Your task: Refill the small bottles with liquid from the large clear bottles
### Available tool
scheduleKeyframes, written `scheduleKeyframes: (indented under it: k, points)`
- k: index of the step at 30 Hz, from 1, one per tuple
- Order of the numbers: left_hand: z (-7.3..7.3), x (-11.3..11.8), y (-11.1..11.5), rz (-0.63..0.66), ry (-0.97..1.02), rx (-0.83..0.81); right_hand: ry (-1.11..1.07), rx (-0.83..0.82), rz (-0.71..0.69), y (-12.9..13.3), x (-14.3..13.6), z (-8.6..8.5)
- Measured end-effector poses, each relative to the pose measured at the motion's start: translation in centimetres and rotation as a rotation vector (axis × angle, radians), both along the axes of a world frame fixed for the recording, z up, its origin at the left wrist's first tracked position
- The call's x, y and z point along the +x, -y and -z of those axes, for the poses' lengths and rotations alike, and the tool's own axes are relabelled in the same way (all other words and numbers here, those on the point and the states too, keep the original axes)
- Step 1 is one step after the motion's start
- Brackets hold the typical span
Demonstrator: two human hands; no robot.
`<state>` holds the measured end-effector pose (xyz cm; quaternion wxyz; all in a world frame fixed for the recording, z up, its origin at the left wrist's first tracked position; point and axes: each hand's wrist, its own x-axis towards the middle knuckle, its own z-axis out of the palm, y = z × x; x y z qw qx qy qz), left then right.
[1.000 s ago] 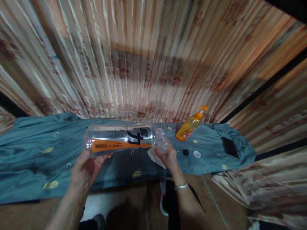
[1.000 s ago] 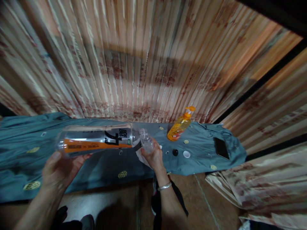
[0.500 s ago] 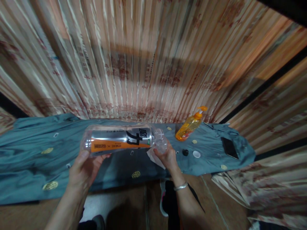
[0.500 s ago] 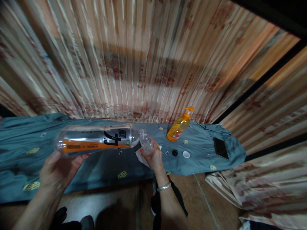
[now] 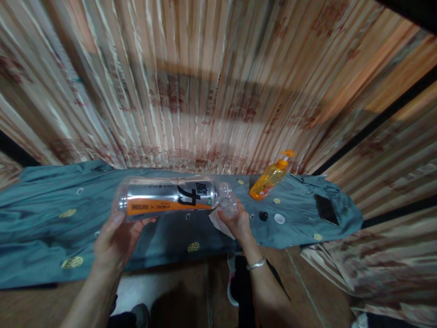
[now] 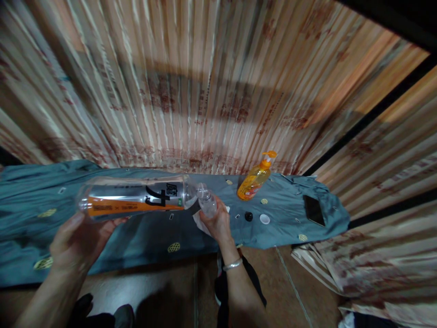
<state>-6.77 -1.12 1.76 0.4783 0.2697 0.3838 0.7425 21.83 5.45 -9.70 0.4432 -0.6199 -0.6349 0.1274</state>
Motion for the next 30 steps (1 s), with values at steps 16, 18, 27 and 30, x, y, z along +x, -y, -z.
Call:
scheduleKeyframes:
  k: [16, 18, 27, 30]
  points:
    - [0.57, 0.3, -0.36, -0.017, 0.019, 0.017, 0.027, 0.001, 0.009, 0.04, 0.0, -0.26]
    - [0.52, 0.41, -0.39, -0.019, 0.021, 0.011, 0.028, 0.002, 0.009, 0.01, 0.01, -0.23]
    - [0.74, 0.38, -0.63, 0.005, 0.011, 0.069, -0.007, -0.017, -0.013, 0.02, -0.07, -0.48]
    - [0.74, 0.44, -0.72, 0.004, 0.021, 0.091, -0.006, -0.029, -0.007, 0.06, -0.22, -0.71]
